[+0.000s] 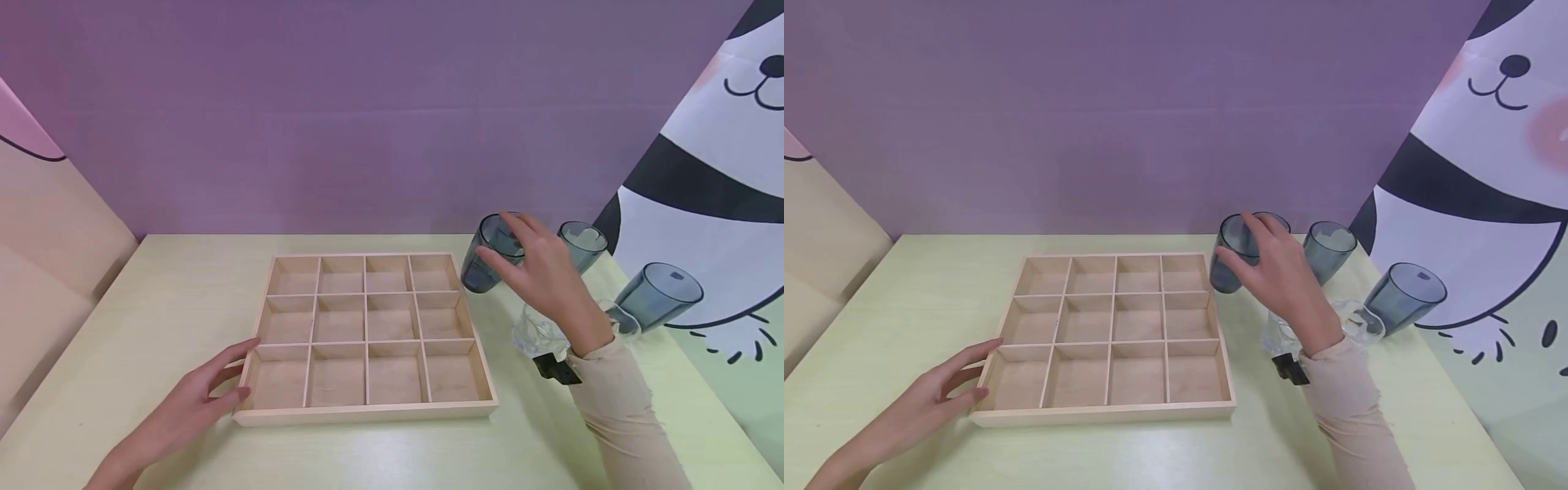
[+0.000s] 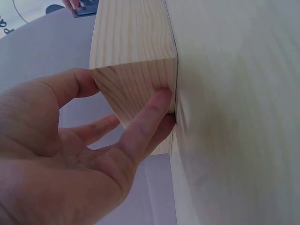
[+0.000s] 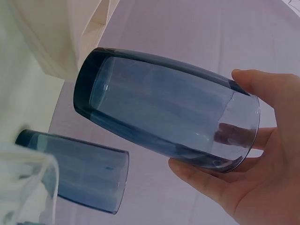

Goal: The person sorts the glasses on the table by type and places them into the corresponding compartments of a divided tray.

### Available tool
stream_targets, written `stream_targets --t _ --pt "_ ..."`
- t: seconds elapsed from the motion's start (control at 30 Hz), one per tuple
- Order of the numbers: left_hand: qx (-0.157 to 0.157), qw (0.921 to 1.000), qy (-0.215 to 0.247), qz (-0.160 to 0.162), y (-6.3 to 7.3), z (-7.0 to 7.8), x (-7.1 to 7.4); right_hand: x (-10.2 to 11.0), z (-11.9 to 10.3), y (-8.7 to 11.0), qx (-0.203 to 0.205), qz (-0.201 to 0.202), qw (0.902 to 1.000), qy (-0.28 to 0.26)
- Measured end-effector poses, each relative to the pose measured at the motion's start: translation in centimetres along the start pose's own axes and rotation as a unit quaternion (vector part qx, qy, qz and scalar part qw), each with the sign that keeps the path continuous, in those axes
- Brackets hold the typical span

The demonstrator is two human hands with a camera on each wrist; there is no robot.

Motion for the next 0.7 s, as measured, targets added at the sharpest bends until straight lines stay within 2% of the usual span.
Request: stream_targets --t 0.3,0.57,0.7 --pt "-0.016 0.9998 -0.011 0.005 0.0 0.2 -0.4 0.1 -0.7 -0.6 0.006 0.011 0.9999 -0.011" --pt "-0.055 0.9976 -0.031 0.030 -0.2 0.5 -0.5 -0.4 -1.6 -1.5 0.017 0.009 0.9996 -0.018" --pt "-0.048 0.9971 -0.039 0.044 0.0 0.4 -0.4 -1.0 -2.1 -2.0 0.025 0.007 0.9993 -0.026"
Point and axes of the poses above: each hand's wrist, its own y-axis away from the middle knuckle, its own x-axis out of the back of the hand, z = x × y, the point moved 7 cm from there along -y, towards the middle knuckle, and after that the axes turned 11 degrees about y, right-handed, at the moved point
